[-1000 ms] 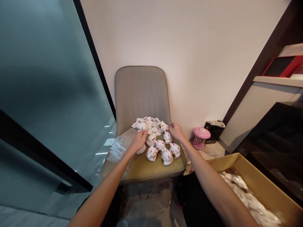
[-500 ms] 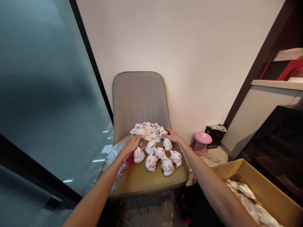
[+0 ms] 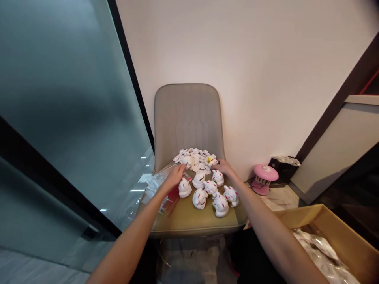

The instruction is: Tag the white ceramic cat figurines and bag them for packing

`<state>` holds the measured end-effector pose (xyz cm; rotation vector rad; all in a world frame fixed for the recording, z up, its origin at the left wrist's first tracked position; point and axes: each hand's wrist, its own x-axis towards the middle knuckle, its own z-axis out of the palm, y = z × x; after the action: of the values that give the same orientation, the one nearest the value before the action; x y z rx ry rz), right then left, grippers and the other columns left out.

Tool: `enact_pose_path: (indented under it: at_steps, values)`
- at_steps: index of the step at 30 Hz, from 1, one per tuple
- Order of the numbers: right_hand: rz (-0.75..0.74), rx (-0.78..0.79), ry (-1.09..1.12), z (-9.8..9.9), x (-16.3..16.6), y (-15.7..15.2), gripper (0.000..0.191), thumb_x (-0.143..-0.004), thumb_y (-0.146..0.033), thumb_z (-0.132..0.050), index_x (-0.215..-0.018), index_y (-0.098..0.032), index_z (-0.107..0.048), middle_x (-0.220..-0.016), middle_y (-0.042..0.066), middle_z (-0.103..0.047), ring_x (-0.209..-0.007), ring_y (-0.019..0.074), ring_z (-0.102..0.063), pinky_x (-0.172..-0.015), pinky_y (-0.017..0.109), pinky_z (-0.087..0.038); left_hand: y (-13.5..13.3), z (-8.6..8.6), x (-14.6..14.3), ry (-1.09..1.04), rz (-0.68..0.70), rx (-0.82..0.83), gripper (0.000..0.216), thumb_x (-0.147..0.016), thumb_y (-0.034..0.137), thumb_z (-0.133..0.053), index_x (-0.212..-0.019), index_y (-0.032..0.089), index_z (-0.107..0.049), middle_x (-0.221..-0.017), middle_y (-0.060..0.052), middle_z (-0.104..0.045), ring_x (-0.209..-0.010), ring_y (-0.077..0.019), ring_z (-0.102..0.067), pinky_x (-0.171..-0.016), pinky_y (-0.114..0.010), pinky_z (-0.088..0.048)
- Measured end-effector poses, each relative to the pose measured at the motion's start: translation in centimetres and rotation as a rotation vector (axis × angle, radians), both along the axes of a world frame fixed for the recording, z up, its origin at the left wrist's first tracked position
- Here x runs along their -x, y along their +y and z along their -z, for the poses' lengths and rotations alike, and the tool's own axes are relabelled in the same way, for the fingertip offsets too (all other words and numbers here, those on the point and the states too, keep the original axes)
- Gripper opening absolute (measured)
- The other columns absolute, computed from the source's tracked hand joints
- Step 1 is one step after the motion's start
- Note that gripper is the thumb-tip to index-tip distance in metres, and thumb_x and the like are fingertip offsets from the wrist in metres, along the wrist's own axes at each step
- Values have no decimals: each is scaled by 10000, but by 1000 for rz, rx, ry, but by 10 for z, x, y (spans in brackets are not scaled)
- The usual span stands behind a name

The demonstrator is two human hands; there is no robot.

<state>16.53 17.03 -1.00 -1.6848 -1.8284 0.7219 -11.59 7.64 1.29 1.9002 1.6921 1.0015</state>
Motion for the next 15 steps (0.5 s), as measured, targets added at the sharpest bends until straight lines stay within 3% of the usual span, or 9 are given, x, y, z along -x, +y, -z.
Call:
enact_pose_path:
  at_steps: [3, 5, 10, 15]
  values:
    - [22, -3, 13, 3, -2, 2, 295, -792, -343, -674, -1002, -146, -734, -973, 97, -754, -934, 252, -696, -806, 301, -512, -7, -5, 1, 11, -9, -31, 523, -951, 554, -291, -928, 174, -651, -920, -71, -713, -787, -214, -614, -756, -320, -440]
    - [20, -12, 23, 4, -3, 3, 263, -819, -322, -644, -996, -150, -737, -988, 96, -753, -954, 247, -692, -831, 305, -511, -11, -8, 2, 16, -19, -49, 500, -956, 539, -295, -910, 178, -638, -912, -69, -709, -758, -204, -607, -737, -313, -432]
    - [-112, -42, 75, 2, -6, 0, 517, -733, -254, -754, -1228, -143, -652, -1177, 103, -711, -1000, 216, -677, -860, 282, -511, -18, -10, 6, 28, -40, -77, 495, -964, 533, -299, -867, 175, -627, -896, -79, -705, -725, -191, -597, -712, -306, -427]
    - [-187, -28, 95, 2, -11, -3, 444, -704, -181, -767, -1139, -127, -693, -1050, 90, -748, -865, 191, -687, -784, 267, -526, -24, -6, 9, 42, -44, -83, 487, -969, 524, -315, -869, 170, -635, -877, -78, -699, -744, -186, -602, -710, -300, -442]
